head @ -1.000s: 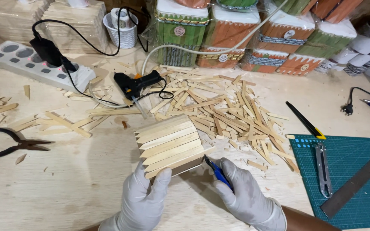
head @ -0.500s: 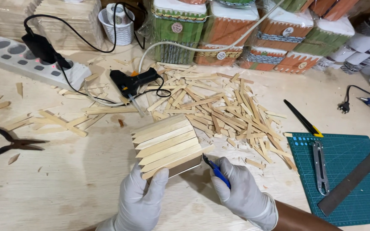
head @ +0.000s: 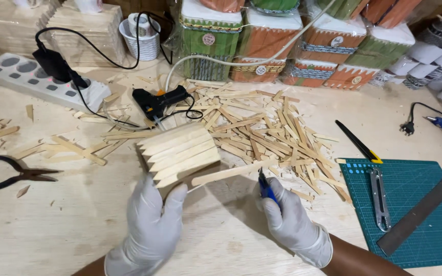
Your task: The person assembles a cylindrical craft item by cutting thin wooden sticks with pliers and gluing them around a cardboard tube. They repeatedly trim stick ends and attach them in a staggered pattern around the tube's circumference.
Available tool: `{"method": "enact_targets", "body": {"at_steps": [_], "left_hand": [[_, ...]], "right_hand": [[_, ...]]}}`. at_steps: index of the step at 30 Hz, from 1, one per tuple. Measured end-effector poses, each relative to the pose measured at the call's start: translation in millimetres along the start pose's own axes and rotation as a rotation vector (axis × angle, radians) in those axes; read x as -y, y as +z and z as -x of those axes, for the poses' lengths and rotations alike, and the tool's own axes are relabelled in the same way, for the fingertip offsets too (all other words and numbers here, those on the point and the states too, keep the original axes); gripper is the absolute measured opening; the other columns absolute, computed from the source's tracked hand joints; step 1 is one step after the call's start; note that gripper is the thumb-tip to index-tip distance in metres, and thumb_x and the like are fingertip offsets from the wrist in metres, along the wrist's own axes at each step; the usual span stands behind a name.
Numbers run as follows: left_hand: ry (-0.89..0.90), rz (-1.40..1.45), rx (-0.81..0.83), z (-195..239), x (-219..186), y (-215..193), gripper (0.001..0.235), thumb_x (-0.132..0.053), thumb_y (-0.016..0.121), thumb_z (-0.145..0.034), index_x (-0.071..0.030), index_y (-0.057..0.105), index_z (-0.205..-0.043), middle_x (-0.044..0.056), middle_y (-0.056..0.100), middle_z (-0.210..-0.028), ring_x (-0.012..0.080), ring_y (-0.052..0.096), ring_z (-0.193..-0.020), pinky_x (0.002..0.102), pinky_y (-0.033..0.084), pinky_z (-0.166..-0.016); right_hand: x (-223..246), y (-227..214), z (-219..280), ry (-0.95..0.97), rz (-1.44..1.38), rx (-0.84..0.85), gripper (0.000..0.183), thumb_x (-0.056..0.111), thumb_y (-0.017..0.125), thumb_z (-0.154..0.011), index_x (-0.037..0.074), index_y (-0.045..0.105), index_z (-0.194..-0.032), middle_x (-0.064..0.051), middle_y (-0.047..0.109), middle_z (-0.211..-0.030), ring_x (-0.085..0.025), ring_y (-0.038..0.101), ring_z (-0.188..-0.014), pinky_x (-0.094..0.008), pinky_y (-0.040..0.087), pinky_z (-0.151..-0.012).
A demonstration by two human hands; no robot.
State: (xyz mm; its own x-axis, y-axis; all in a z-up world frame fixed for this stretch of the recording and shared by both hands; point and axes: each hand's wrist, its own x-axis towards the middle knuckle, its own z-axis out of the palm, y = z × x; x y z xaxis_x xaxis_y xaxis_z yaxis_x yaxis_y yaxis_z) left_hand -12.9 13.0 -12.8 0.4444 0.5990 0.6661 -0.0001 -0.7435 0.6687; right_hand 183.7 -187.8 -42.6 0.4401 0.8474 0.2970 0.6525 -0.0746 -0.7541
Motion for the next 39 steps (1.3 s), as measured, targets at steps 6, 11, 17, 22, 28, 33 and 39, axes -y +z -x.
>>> {"method": "enact_targets", "body": {"at_steps": [6, 11, 17, 22, 28, 33, 39], "left_hand": [[0.34, -0.532, 0.202, -54.8, -14.2, -28.6, 0.034, -0.021, 0.061, -0.099, -0.006, 0.044, -0.074, 0.006, 0.047, -0.052, 0.0343, 0.051, -0.052, 0.042, 0.05, -0.082], [0.268, -1.218, 0.52, -44.7, -8.9, -22.6, 0.028, -0.047, 0.046, -0.097, -0.021, 0.057, -0.097, 0.0, 0.06, -0.055, 0.0216, 0.064, -0.062, 0.036, 0.048, -0.076], [0.337, -1.37, 0.628, -39.9, -14.1, -10.7, 0.025, -0.049, 0.052, -0.093, -0.024, 0.055, -0.089, 0.001, 0.062, -0.063, 0.0243, 0.063, -0.064, 0.038, 0.041, -0.053], [0.106, -1.221, 0.673, -73.7, -46.6, -33.9, 0.083, -0.079, 0.061, -0.079, -0.026, 0.052, -0.142, 0.008, 0.073, -0.09, 0.028, 0.074, -0.077, 0.039, 0.061, -0.063], [0.118, -0.477, 0.447, -110.6, -132.4, -53.4, 0.023, -0.034, 0.051, -0.103, -0.026, 0.064, -0.12, 0.001, 0.075, -0.077, 0.0325, 0.069, -0.069, 0.05, 0.049, -0.06], [-0.07, -0.313, 1.042, -127.5, -167.6, -29.3, 0.039, -0.047, 0.044, -0.107, -0.021, 0.051, -0.079, -0.003, 0.059, -0.068, 0.0158, 0.056, -0.068, 0.033, 0.044, -0.071], [0.155, -0.475, 0.757, -102.3, -139.9, 12.7, 0.018, -0.05, 0.062, -0.094, -0.038, 0.074, -0.098, 0.005, 0.075, -0.071, 0.035, 0.07, -0.066, 0.05, 0.047, -0.058]], "right_hand": [[12.4, -6.1, -20.8, -0.019, -0.195, -0.181, 0.053, 0.06, 0.034, -0.103, 0.013, 0.054, -0.089, 0.004, 0.049, -0.068, -0.009, 0.043, -0.053, -0.025, 0.037, -0.049], [-3.5, -0.3, -19.1, 0.095, -0.203, -0.253, 0.042, 0.047, 0.038, -0.105, 0.012, 0.059, -0.102, 0.004, 0.059, -0.072, -0.011, 0.05, -0.054, -0.027, 0.044, -0.054], [2.7, -5.3, -17.3, -0.011, 0.035, -0.276, 0.039, 0.043, 0.036, -0.105, 0.014, 0.059, -0.094, 0.002, 0.059, -0.073, -0.021, 0.057, -0.059, -0.036, 0.046, -0.064], [-13.0, -2.8, -13.5, -0.009, 0.129, -0.32, 0.039, 0.046, 0.039, -0.103, 0.015, 0.062, -0.108, 0.0, 0.07, -0.077, -0.029, 0.066, -0.062, -0.04, 0.05, -0.064], [5.1, -16.2, -11.3, -0.319, 0.266, -0.357, 0.053, 0.053, 0.032, -0.104, 0.009, 0.062, -0.103, -0.003, 0.069, -0.079, -0.024, 0.066, -0.063, -0.037, 0.051, -0.057], [-2.9, -26.5, -8.1, -0.409, 0.364, -0.415, 0.051, 0.052, 0.036, -0.103, 0.007, 0.061, -0.104, -0.006, 0.063, -0.079, -0.03, 0.059, -0.063, -0.042, 0.046, -0.061], [-5.4, -41.0, -11.8, -0.448, 0.468, -0.396, 0.057, 0.053, 0.035, -0.105, 0.004, 0.061, -0.116, -0.01, 0.066, -0.09, -0.029, 0.061, -0.071, -0.043, 0.049, -0.065]]}}
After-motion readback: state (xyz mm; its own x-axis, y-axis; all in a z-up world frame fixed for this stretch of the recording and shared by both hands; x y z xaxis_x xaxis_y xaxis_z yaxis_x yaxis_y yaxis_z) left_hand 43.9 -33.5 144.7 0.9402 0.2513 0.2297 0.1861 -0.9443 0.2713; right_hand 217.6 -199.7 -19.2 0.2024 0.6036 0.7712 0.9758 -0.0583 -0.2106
